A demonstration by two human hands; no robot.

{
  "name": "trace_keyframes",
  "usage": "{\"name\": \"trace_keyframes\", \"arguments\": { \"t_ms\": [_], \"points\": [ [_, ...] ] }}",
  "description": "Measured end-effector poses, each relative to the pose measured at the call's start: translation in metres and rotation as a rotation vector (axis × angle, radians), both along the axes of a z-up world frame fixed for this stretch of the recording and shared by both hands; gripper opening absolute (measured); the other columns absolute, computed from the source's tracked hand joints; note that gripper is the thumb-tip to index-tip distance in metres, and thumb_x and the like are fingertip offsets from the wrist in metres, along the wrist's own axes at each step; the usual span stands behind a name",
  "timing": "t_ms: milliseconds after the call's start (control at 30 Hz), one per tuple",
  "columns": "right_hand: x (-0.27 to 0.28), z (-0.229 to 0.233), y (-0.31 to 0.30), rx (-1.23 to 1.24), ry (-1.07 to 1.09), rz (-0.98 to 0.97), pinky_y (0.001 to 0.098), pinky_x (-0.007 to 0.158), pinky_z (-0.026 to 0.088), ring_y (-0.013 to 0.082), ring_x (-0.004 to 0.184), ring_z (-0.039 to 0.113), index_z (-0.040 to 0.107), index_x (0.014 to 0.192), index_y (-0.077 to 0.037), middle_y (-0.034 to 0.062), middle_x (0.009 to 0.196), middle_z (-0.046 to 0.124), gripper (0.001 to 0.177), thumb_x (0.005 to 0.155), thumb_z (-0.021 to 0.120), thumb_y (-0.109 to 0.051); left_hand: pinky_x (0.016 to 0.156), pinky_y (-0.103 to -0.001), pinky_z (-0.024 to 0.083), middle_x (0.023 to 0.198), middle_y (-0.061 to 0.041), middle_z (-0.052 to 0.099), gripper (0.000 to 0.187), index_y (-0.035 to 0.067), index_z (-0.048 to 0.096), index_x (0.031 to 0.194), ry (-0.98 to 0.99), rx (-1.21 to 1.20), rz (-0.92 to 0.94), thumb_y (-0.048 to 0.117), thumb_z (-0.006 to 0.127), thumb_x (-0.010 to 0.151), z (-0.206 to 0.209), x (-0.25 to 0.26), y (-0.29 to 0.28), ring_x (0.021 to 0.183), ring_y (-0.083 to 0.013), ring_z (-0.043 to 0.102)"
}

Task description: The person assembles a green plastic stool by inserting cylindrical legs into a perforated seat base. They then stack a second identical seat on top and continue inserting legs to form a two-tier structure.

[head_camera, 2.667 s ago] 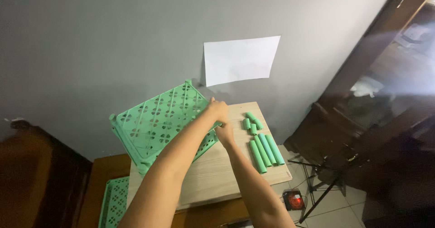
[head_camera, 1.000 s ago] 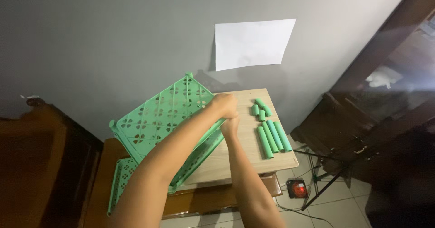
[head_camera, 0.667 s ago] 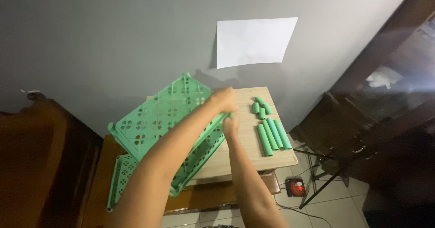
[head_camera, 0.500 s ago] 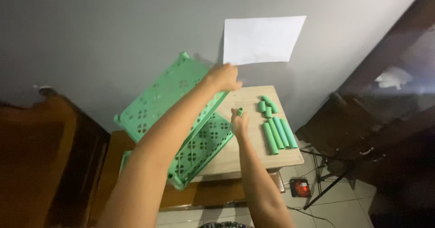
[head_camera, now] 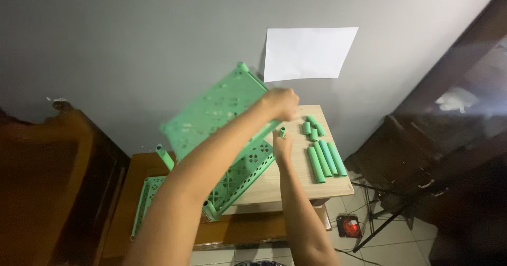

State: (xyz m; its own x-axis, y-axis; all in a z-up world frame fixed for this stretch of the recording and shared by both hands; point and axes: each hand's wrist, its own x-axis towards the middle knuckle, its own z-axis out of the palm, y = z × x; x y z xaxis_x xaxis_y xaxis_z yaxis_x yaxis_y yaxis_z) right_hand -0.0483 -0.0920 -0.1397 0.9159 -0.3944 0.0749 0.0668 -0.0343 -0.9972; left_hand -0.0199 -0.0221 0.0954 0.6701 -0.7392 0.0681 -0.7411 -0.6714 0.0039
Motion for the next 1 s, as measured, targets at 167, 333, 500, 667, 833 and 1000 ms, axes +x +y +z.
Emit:
{"name": "trace_keyframes", "arguments": {
  "t_ms": [167, 333, 500, 667, 833, 1000],
  "points": [
    [-0.019, 0.004, -0.011, 0.281, -0.361, 0.329, 0.0268, 0.1, 0.043, 0.0046, 0.117, 0.055, 0.053, 0.131, -0.014, -0.0069, 0.128, 0.06, 0.045, 0.09, 0.064, -0.029, 0.078, -0.048, 0.061, 0.089, -0.017, 0.076, 0.025, 0.009, 0.081, 0.083, -0.13, -0.081, -0.069, 0.027, 0.071, 0.069, -0.034, -0.01, -0.039, 0.088, -0.0365, 0.074],
    [-0.027, 0.012, -0.032, 0.558, -0.491, 0.137, 0.0369, 0.104, 0.041, 0.0189, 0.116, 0.053, 0.05, 0.133, -0.001, 0.0084, 0.126, 0.056, 0.044, 0.104, 0.059, -0.032, 0.078, -0.048, 0.062, 0.091, -0.015, 0.076, 0.022, 0.009, 0.08, 0.087, -0.21, -0.006, -0.072, 0.021, 0.07, 0.071, -0.042, 0.009, -0.055, 0.089, -0.036, 0.075],
    [-0.043, 0.045, -0.003, 0.778, -0.49, 0.284, 0.0368, 0.11, 0.043, 0.0193, 0.126, 0.055, 0.047, 0.146, -0.004, 0.0071, 0.141, 0.057, 0.057, 0.106, 0.048, -0.045, 0.077, -0.046, 0.062, 0.093, -0.014, 0.077, 0.022, 0.01, 0.08, 0.089, -0.166, -0.025, -0.012, 0.017, 0.066, 0.073, -0.039, 0.025, -0.076, 0.09, -0.034, 0.076],
    [-0.047, 0.071, 0.019, 1.02, -0.291, 0.018, 0.0357, 0.101, 0.049, 0.021, 0.118, 0.062, 0.049, 0.142, -0.013, 0.0073, 0.136, 0.061, 0.066, 0.099, 0.036, -0.061, 0.076, -0.047, 0.061, 0.091, -0.015, 0.076, 0.024, 0.011, 0.079, 0.091, -0.186, -0.108, 0.084, 0.025, 0.067, 0.076, -0.032, 0.024, -0.076, 0.088, -0.0348, 0.076],
    [-0.034, 0.069, 0.018, 0.776, -0.394, 0.081, 0.0355, 0.093, 0.045, 0.0206, 0.108, 0.051, 0.054, 0.145, -0.002, 0.0102, 0.124, 0.051, 0.065, 0.114, 0.043, -0.058, 0.092, -0.049, 0.06, 0.101, -0.015, 0.079, 0.041, 0.009, 0.08, 0.098, -0.076, -0.142, 0.196, 0.045, 0.061, 0.089, -0.001, 0.016, -0.042, 0.096, -0.0331, 0.077],
    [-0.028, 0.082, 0.016, 0.643, -0.152, -0.09, 0.045, 0.088, 0.038, 0.0299, 0.097, 0.041, 0.05, 0.135, 0.01, 0.0148, 0.113, 0.045, 0.074, 0.112, 0.039, -0.059, 0.108, -0.075, 0.028, 0.136, -0.019, 0.056, 0.075, 0.014, 0.06, 0.13, -0.156, -0.477, 0.348, 0.073, 0.055, 0.085, 0.024, 0.002, 0.017, 0.124, -0.0415, 0.056]
  ]
}}
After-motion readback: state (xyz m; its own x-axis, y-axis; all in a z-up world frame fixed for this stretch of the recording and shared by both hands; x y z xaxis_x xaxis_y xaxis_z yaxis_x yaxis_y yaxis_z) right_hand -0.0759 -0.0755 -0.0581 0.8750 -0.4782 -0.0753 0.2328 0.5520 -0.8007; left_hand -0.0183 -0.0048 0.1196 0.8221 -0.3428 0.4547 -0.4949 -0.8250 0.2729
